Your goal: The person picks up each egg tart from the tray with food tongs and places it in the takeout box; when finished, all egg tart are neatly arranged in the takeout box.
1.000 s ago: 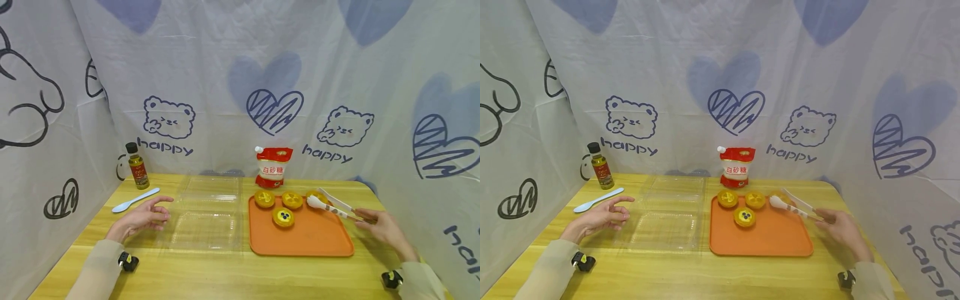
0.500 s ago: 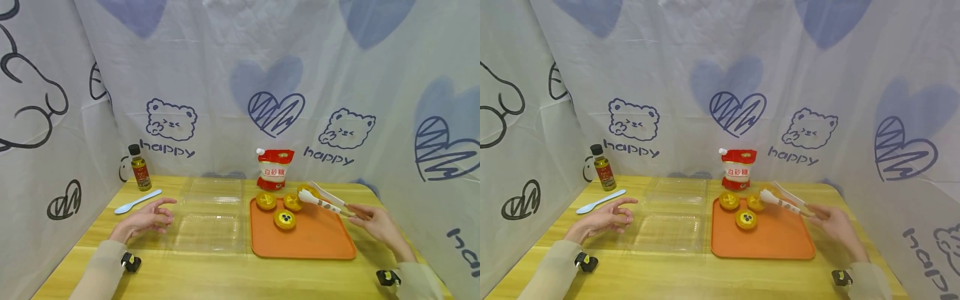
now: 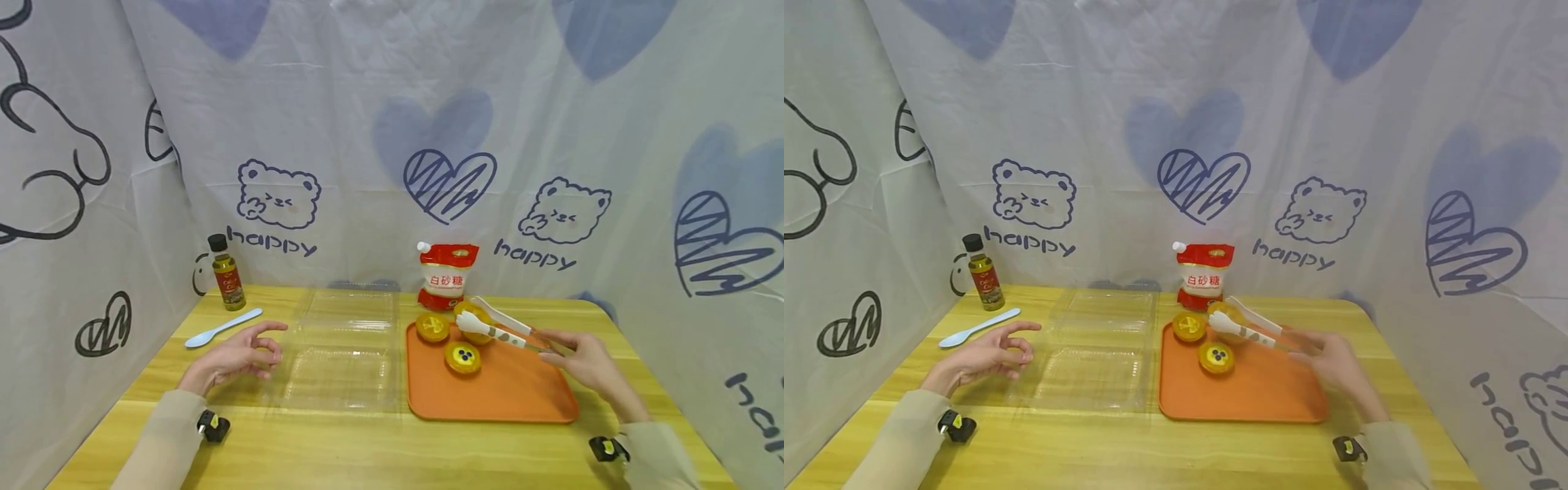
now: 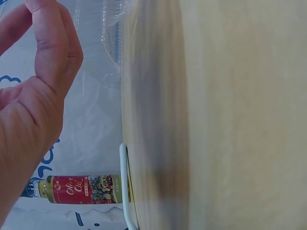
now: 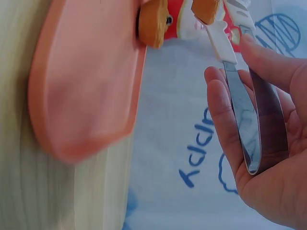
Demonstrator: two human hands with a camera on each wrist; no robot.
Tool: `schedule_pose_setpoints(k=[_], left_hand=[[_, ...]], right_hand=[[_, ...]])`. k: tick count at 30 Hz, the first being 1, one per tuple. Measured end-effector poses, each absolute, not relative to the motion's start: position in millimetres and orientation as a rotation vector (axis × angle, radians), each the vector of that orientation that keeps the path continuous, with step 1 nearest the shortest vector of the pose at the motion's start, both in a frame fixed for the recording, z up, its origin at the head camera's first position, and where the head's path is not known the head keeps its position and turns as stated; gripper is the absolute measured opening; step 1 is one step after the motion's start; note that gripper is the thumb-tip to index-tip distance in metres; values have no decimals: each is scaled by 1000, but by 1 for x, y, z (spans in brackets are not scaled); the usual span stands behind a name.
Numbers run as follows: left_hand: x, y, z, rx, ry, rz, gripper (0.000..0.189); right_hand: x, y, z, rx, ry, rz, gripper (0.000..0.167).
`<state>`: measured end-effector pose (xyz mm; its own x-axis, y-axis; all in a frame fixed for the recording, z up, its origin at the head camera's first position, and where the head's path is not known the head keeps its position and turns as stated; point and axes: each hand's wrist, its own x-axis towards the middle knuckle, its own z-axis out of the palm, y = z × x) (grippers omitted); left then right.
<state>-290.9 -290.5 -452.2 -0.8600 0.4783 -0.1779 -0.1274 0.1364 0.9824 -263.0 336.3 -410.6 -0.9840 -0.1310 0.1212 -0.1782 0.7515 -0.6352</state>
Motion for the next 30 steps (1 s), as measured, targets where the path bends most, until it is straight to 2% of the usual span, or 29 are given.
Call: schedule_pose_setpoints(k=[7,19,30], left_hand=[[-293,-292,-454,368,1951,1779,71],[-294,-286,-452,362,1952,1771,76],[-297,-287,-454,349,1968,1767,73]], right_hand=[[-266,314,-411,290,-2890,1127,50],[-267,279,-408,380,-2850,1210,51],[-264,243,-404,484,-2803,1174,43]])
